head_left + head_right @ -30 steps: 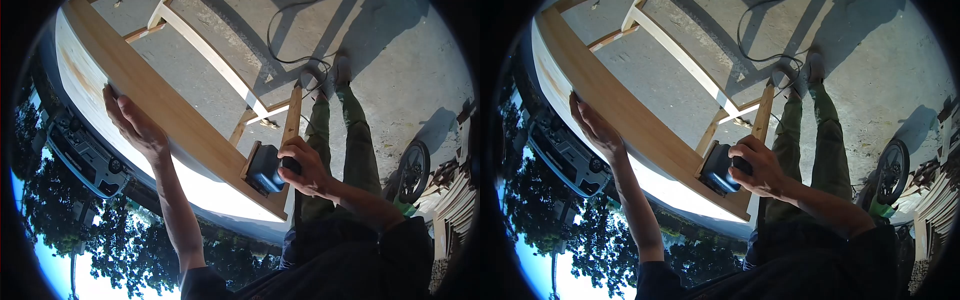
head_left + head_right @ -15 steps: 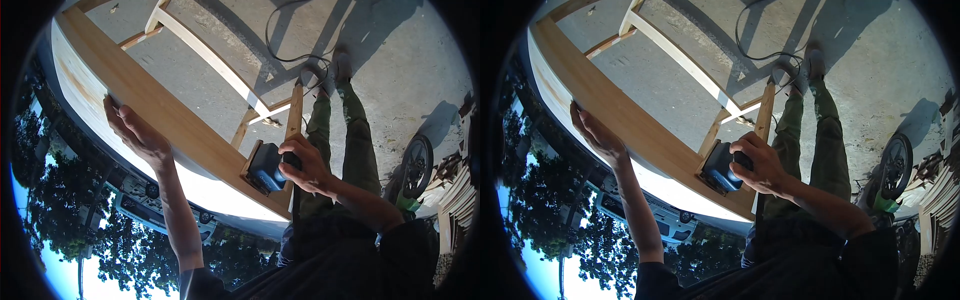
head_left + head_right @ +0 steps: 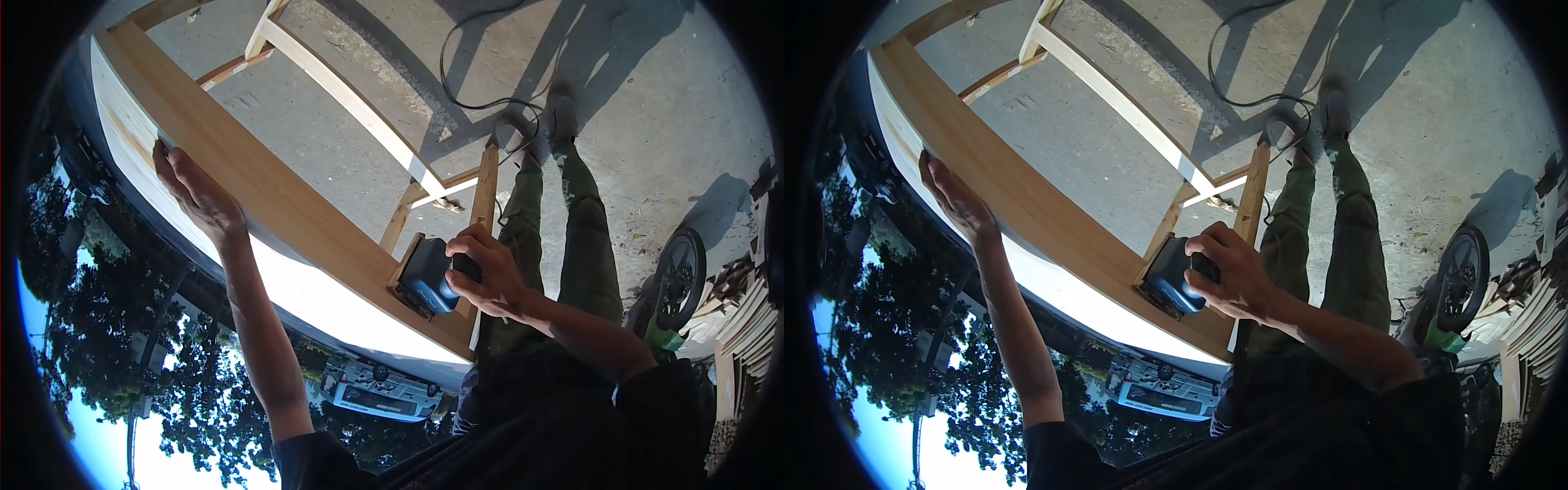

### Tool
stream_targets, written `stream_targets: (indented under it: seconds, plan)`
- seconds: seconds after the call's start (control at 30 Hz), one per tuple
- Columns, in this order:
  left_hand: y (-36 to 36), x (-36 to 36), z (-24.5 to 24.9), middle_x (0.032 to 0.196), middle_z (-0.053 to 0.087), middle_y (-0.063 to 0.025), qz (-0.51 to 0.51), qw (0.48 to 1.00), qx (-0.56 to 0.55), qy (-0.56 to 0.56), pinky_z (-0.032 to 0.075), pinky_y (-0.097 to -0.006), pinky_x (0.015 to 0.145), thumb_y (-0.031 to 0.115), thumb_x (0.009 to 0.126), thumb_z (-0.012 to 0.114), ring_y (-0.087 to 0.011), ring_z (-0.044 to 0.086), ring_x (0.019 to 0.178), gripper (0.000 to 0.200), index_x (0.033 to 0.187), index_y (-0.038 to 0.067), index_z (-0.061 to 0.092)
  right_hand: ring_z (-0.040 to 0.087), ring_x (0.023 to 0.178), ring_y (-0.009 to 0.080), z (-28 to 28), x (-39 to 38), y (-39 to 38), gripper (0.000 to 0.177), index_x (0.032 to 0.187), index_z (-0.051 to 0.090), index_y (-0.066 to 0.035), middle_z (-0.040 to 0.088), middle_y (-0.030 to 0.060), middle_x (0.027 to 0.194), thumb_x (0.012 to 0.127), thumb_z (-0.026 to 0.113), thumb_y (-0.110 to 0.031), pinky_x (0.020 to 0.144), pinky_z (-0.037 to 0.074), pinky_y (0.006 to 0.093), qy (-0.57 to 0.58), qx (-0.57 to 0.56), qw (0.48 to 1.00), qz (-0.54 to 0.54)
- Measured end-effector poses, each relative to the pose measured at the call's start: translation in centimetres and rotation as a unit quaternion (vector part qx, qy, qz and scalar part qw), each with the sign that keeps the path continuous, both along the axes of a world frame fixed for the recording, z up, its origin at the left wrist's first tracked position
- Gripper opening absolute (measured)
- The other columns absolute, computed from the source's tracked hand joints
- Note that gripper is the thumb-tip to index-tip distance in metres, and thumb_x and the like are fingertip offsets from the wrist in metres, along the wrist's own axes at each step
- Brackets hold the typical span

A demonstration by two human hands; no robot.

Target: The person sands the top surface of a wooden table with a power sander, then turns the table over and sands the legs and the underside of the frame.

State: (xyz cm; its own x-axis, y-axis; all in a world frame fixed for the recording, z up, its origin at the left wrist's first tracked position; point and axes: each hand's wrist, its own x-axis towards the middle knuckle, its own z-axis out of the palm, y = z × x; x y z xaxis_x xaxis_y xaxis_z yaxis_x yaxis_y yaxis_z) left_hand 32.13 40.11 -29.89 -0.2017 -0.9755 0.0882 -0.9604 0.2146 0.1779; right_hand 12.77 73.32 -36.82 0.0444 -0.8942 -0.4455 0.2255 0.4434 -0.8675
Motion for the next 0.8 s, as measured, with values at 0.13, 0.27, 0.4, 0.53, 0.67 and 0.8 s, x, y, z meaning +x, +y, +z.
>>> stream_targets:
  seconds: [0.13, 0.27, 0.4, 0.53, 0.67, 0.8]
  plan:
    - [-0.2, -1.5, 0.5, 0.146, 0.043, -0.026, 0.041, 0.999, 0.021, 0.027, 0.049, -0.0609, 0.098, 0.076, 0.093, 0.019, -0.0468, 0.046, 0.133, 0.091, 0.149, 0.007, 0.039, 0.06, 0.081, 0.0229, -0.7, -0.6, -8.2, 0.031, 0.112, 0.059, -0.008, 0.054, 0.0104, 0.099, 0.087, 0.072, -0.019, 0.071, 0.05, 0.0379, -0.005, -0.036, 0.999, -0.006]
    - [0.1, -0.6, 0.1, 0.148, 0.043, -0.0264, -0.009, 1.0, -0.011, 0.025, 0.043, -0.0607, 0.105, 0.072, 0.097, 0.019, -0.0465, 0.043, 0.137, 0.088, 0.15, 0.004, 0.038, 0.062, 0.078, 0.0271, -1.5, -0.9, -19.1, 0.031, 0.105, 0.059, -0.008, 0.058, 0.0133, 0.089, 0.088, 0.062, -0.033, 0.068, 0.052, 0.0439, 0.036, -0.074, 0.997, -0.009]
    - [-1.3, -2.0, 0.6, 0.151, 0.041, -0.0273, 0.03, 0.998, 0.001, 0.061, 0.03, -0.0546, 0.116, 0.069, 0.1, 0.02, -0.0438, 0.039, 0.142, 0.087, 0.152, 0.002, 0.037, 0.06, 0.077, 0.0269, -1.3, -1.4, -17.9, 0.028, 0.102, 0.057, -0.008, 0.057, 0.013, 0.09, 0.089, 0.061, -0.032, 0.067, 0.049, 0.0445, 0.011, -0.087, 0.996, 0.0]
    - [-5.6, -2.0, 1.3, 0.151, 0.043, -0.0244, 0.052, 0.997, 0.015, 0.062, 0.03, -0.051, 0.117, 0.069, 0.101, 0.024, -0.0422, 0.039, 0.142, 0.085, 0.152, 0.002, 0.037, 0.064, 0.085, 0.0256, 0.2, -0.6, -9.3, 0.03, 0.111, 0.061, -0.008, 0.057, 0.0116, 0.099, 0.086, 0.073, -0.02, 0.074, 0.053, 0.0384, 0.028, -0.047, 0.998, -0.011]
    - [-5.6, -1.6, 1.4, 0.152, 0.043, -0.0244, 0.058, 0.997, 0.005, 0.053, 0.031, -0.0507, 0.117, 0.067, 0.102, 0.023, -0.0419, 0.04, 0.142, 0.083, 0.152, 0.002, 0.036, 0.064, 0.084, 0.0255, 0.5, -0.1, -13.8, 0.029, 0.109, 0.06, -0.009, 0.058, 0.012, 0.099, 0.086, 0.072, -0.02, 0.075, 0.053, 0.0384, 0.022, -0.023, 0.999, -0.023]
    - [-5.9, -2.2, 1.6, 0.154, 0.04, -0.0235, 0.057, 0.997, 0.002, 0.046, 0.024, -0.0513, 0.119, 0.064, 0.103, 0.021, -0.0404, 0.036, 0.145, 0.08, 0.153, 0.002, 0.035, 0.059, 0.075, 0.0265, -0.6, -1.1, -26.3, 0.027, 0.105, 0.06, -0.01, 0.057, 0.012, 0.096, 0.087, 0.067, -0.028, 0.07, 0.048, 0.04, 0.028, -0.087, 0.996, -0.021]
